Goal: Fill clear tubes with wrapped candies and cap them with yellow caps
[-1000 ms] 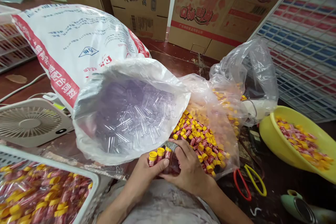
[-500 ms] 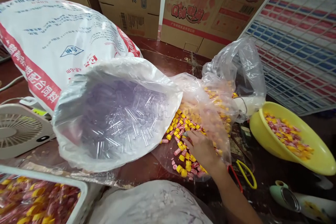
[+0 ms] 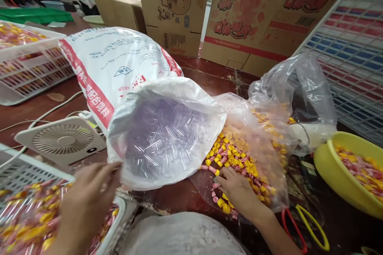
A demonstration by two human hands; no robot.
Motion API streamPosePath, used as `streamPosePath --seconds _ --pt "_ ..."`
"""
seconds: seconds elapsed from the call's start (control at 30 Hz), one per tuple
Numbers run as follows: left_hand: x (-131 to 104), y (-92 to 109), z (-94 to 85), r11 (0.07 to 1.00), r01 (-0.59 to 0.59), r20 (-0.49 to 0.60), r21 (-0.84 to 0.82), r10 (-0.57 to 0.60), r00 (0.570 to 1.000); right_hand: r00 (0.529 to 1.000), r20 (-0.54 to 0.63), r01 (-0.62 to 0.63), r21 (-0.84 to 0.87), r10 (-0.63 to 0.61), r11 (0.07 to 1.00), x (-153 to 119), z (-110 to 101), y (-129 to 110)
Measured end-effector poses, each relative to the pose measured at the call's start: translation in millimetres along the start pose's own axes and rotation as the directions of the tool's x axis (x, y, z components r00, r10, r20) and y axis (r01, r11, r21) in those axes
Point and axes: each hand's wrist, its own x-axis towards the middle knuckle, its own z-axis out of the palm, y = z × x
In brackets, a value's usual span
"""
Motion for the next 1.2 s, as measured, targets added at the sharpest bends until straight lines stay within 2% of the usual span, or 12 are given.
streamPosePath --seconds 0.1,0.2,0.4,0.5,0.57,0.63,0.73,0.83,0.9,0.97,1.1,1.2 --pt "30 32 31.4 0.948 -0.164 0.111 0.274 0.138 0.984 0.997 -0.08 0.005 0.058 0.0 0.998 3 1 -1" --pt "59 52 52.8 0.887 -0.197 0.259 0.419 0.091 0.962 0.982 -0.178 -0.012 0.243 0.056 0.97 1 -7 1" --pt "67 44 58.6 0.863 -0.194 0.343 0.466 0.026 0.939 0.938 -0.234 -0.047 0.643 0.254 0.764 1 -28 -8" --pt "57 38 55.7 0.92 -0.136 0.292 0.368 0.025 0.956 0.902 -0.213 -0.08 0.773 0.377 0.629 10 -30 -16" --pt "49 39 51.3 0.985 -0.044 0.238 0.164 0.004 0.971 0.878 -0.246 -0.037 0.821 0.411 0.57 18 -32 -20" --pt "38 47 45.9 0.988 0.087 0.234 -0.128 -0.055 0.971 0.853 -0.305 0.035 0.843 0.424 0.537 26 -35 -26" --pt "23 68 40.2 0.815 0.281 0.364 -0.506 -0.093 0.927 0.825 -0.313 0.09 0.894 0.471 0.438 36 -39 -37" --pt "11 92 40.6 0.539 0.476 0.551 -0.695 -0.025 0.834 0.822 -0.292 0.093 0.916 0.489 0.39 42 -41 -50" --pt "5 106 43.3 0.351 0.6 0.649 -0.719 0.028 0.761 0.836 -0.332 0.105 0.879 0.437 0.466 43 -43 -56" --pt "0 117 46.2 0.22 0.669 0.696 -0.71 0.073 0.715 0.845 -0.382 0.133 0.828 0.375 0.545 43 -47 -57" --pt "-7 130 51.8 0.059 0.71 0.711 -0.702 0.123 0.693 0.887 -0.439 0.258 0.729 0.145 0.634 40 -52 -56" --pt "-12 135 57.2 -0.134 0.751 0.73 -0.646 0.179 0.66 0.891 -0.453 0.297 0.591 0.004 0.75 36 -41 -60"
